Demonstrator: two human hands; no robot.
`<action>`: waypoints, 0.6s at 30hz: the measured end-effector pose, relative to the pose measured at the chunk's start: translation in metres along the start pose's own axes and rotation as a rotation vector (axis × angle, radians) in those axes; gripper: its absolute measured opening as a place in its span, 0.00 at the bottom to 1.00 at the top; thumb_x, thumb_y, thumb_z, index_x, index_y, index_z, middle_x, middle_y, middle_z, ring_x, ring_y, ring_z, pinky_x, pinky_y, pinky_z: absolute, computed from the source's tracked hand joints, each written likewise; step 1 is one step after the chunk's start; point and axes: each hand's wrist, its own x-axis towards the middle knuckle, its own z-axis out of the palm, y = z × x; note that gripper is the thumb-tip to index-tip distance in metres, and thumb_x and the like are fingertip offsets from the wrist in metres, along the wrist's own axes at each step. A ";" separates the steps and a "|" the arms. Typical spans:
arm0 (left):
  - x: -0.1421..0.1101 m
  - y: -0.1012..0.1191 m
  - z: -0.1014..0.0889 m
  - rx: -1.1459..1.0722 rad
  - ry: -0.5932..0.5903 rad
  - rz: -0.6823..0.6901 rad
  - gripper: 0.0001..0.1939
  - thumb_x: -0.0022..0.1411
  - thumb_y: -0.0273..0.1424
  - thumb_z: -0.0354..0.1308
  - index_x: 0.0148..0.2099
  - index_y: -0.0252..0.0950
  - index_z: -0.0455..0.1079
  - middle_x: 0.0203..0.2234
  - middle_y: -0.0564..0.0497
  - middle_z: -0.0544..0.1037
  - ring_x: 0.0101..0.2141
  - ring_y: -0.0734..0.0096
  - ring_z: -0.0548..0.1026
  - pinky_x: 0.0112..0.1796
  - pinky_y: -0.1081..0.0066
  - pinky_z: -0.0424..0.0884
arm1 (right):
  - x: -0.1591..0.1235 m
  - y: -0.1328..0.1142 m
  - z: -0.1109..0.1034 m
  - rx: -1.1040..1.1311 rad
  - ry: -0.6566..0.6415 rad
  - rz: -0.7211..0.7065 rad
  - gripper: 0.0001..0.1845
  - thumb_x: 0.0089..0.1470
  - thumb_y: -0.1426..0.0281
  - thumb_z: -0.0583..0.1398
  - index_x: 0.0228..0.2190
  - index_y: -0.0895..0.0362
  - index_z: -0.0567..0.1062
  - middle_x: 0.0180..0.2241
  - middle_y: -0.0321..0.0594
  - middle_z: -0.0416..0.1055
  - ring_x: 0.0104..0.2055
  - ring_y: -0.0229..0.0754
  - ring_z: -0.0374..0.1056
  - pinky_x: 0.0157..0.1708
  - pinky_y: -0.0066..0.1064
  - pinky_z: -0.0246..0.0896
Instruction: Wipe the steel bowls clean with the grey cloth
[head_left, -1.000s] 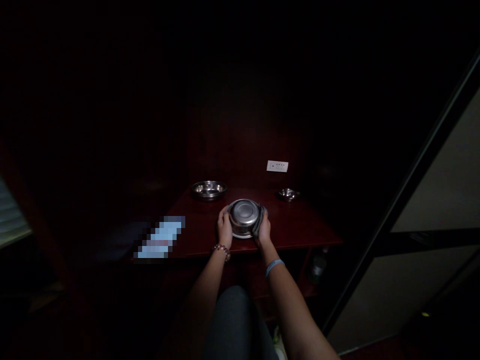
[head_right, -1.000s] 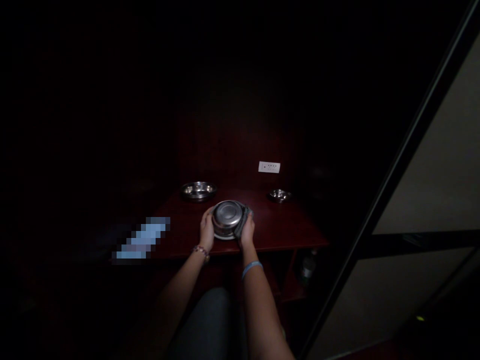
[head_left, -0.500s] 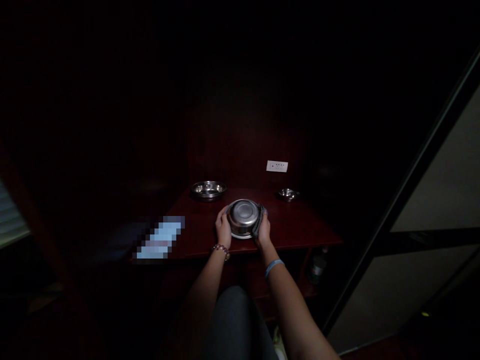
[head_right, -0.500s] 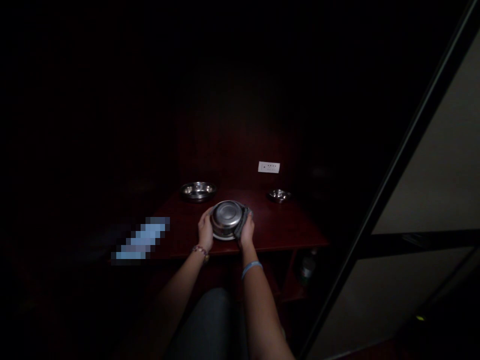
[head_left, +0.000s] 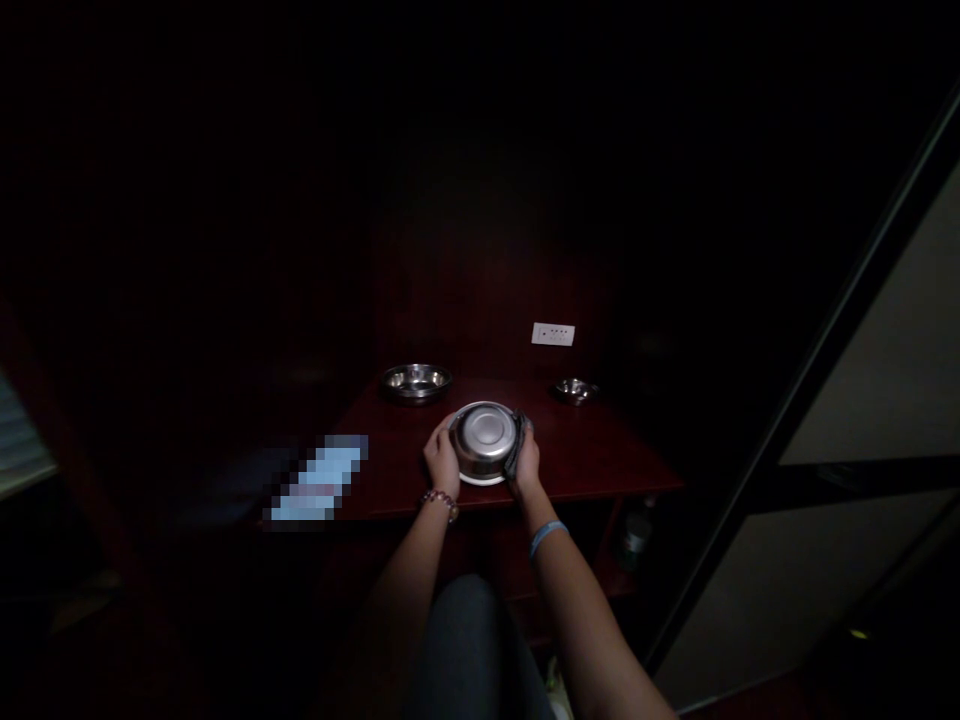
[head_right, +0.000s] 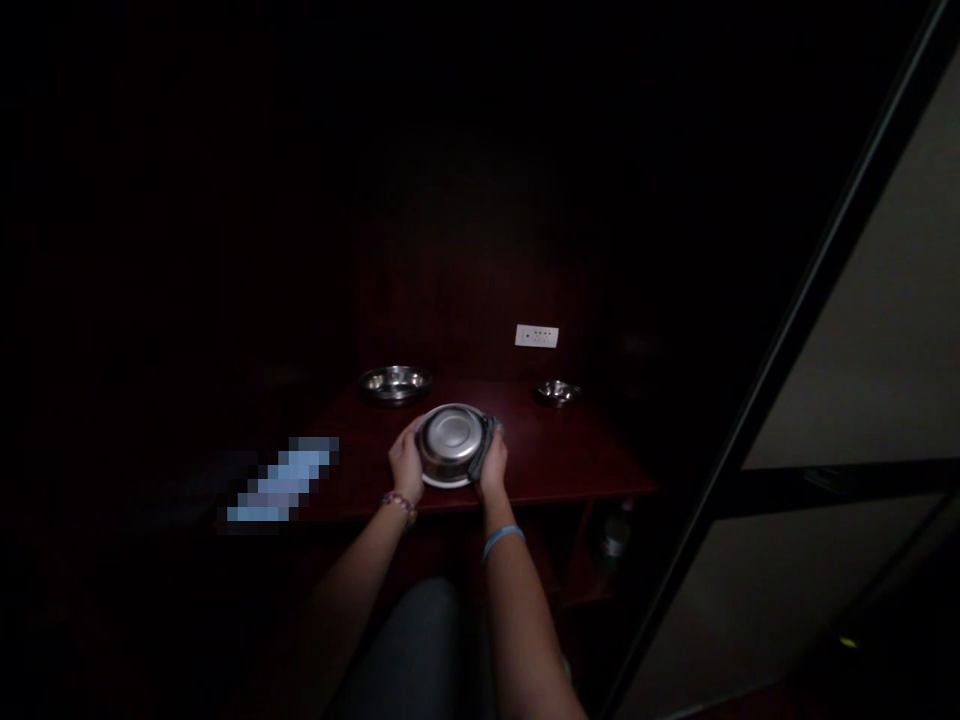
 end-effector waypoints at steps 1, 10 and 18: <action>0.000 0.001 0.000 -0.008 0.009 -0.011 0.18 0.61 0.33 0.51 0.46 0.31 0.79 0.48 0.40 0.82 0.50 0.58 0.78 0.57 0.57 0.69 | 0.000 0.000 0.000 0.014 0.008 0.025 0.19 0.60 0.57 0.57 0.38 0.59 0.80 0.37 0.43 0.82 0.41 0.42 0.78 0.48 0.32 0.71; -0.003 0.004 -0.001 -0.022 -0.011 -0.032 0.19 0.63 0.33 0.52 0.50 0.32 0.78 0.52 0.40 0.80 0.54 0.57 0.77 0.59 0.56 0.67 | 0.000 0.005 -0.006 0.043 -0.034 0.054 0.20 0.60 0.57 0.59 0.43 0.60 0.78 0.41 0.43 0.82 0.43 0.40 0.78 0.50 0.32 0.70; -0.003 -0.008 -0.010 0.056 -0.086 -0.035 0.20 0.65 0.38 0.54 0.55 0.36 0.74 0.56 0.41 0.77 0.58 0.59 0.73 0.61 0.57 0.64 | -0.006 0.008 -0.010 0.087 0.049 0.099 0.22 0.59 0.55 0.58 0.44 0.59 0.78 0.45 0.46 0.81 0.49 0.42 0.78 0.55 0.34 0.67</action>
